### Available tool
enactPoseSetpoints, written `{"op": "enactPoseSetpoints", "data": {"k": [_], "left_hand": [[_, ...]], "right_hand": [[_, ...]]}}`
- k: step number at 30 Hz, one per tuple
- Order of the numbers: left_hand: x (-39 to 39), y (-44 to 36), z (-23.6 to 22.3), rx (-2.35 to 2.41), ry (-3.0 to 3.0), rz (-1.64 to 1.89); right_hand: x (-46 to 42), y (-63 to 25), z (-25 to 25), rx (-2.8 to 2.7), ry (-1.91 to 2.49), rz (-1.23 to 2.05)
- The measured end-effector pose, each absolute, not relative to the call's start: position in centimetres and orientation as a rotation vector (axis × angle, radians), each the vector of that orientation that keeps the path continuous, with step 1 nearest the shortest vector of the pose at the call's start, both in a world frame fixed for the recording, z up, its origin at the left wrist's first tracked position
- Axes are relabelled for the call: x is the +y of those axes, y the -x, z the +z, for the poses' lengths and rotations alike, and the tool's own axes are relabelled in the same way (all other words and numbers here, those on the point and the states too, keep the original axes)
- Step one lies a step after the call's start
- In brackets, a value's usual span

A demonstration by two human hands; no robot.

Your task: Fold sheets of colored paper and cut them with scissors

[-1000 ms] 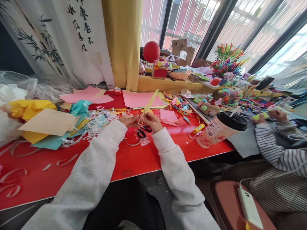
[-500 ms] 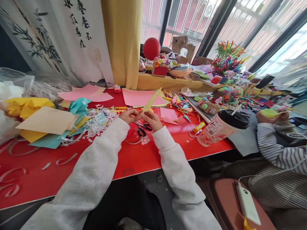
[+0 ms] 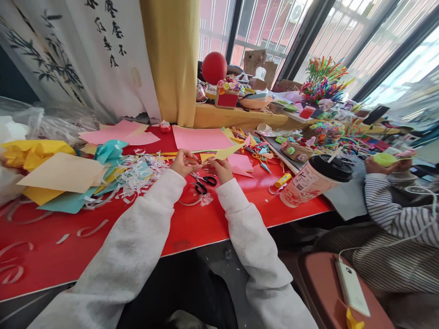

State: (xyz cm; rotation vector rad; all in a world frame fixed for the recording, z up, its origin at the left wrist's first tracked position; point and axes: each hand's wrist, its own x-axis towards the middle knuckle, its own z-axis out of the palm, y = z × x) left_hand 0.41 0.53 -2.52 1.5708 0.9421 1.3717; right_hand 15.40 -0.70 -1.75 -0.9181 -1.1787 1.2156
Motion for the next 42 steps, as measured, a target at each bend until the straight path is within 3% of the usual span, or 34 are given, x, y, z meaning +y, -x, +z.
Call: {"op": "enactPoseSetpoints", "data": {"k": [13, 42], "left_hand": [[1.0, -0.5, -3.3, 0.978, -1.443, 1.194], [0.6, -0.5, -2.2, 1.117, -1.669, 1.338]], "right_hand": [[-0.3, -15.3, -2.1, -1.175, 0.869, 1.253], [-0.6, -15.1, -2.4, -1.303, 0.984, 1.46]]}}
